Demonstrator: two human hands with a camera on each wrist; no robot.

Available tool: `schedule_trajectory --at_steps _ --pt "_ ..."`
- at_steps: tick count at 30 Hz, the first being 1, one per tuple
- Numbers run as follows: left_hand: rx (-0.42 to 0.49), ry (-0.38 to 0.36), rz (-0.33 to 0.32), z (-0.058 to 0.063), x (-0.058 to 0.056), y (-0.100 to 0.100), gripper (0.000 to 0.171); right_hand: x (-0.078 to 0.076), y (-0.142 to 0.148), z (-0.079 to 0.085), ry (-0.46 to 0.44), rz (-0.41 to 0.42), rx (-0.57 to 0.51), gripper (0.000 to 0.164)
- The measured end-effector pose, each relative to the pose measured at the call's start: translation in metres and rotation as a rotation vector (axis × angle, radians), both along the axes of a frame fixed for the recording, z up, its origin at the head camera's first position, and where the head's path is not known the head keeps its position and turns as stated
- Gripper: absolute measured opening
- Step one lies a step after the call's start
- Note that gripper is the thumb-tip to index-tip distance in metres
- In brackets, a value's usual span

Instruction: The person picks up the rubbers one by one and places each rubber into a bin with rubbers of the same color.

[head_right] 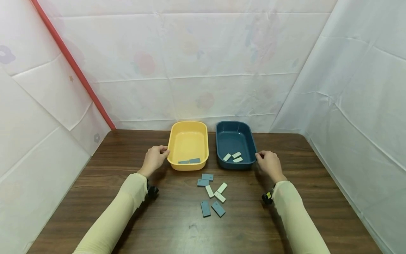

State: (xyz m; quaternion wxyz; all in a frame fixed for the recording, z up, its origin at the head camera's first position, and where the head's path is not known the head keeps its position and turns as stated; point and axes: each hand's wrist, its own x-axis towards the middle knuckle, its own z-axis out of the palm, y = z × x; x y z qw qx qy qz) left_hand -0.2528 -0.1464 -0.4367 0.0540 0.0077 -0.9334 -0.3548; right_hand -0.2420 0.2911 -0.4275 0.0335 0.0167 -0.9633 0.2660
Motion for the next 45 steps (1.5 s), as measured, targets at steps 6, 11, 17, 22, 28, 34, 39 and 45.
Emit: schedule_trajectory --at_steps 6,11,17,22,28,34,39,45 --pt "-0.002 0.01 0.006 -0.003 -0.001 -0.002 0.033 0.001 -0.002 -0.002 -0.004 -0.01 0.0 0.042" --pt "0.009 0.035 0.016 -0.003 0.0 -0.003 0.032 0.001 -0.002 -0.004 -0.005 -0.021 -0.004 0.042" --pt "0.026 0.128 -0.004 0.004 0.002 0.0 0.031 0.002 -0.003 -0.004 -0.009 -0.027 -0.007 0.042" --pt "0.041 0.193 -0.057 0.018 0.009 0.01 0.028 0.002 -0.003 -0.004 -0.004 -0.024 -0.007 0.041" --pt "0.033 0.258 -0.212 0.029 0.019 0.024 0.028 0.003 -0.004 -0.003 -0.003 -0.022 -0.01 0.042" --pt "-0.07 0.26 -0.357 0.031 0.031 0.039 0.028 0.003 -0.004 -0.005 0.007 -0.019 -0.013 0.043" --pt "-0.125 0.268 -0.443 0.028 0.038 0.051 0.026 0.003 -0.004 -0.005 0.015 -0.014 -0.01 0.044" --pt "-0.205 0.272 -0.572 0.024 0.046 0.064 0.025 0.003 -0.003 -0.005 0.018 -0.01 -0.004 0.044"
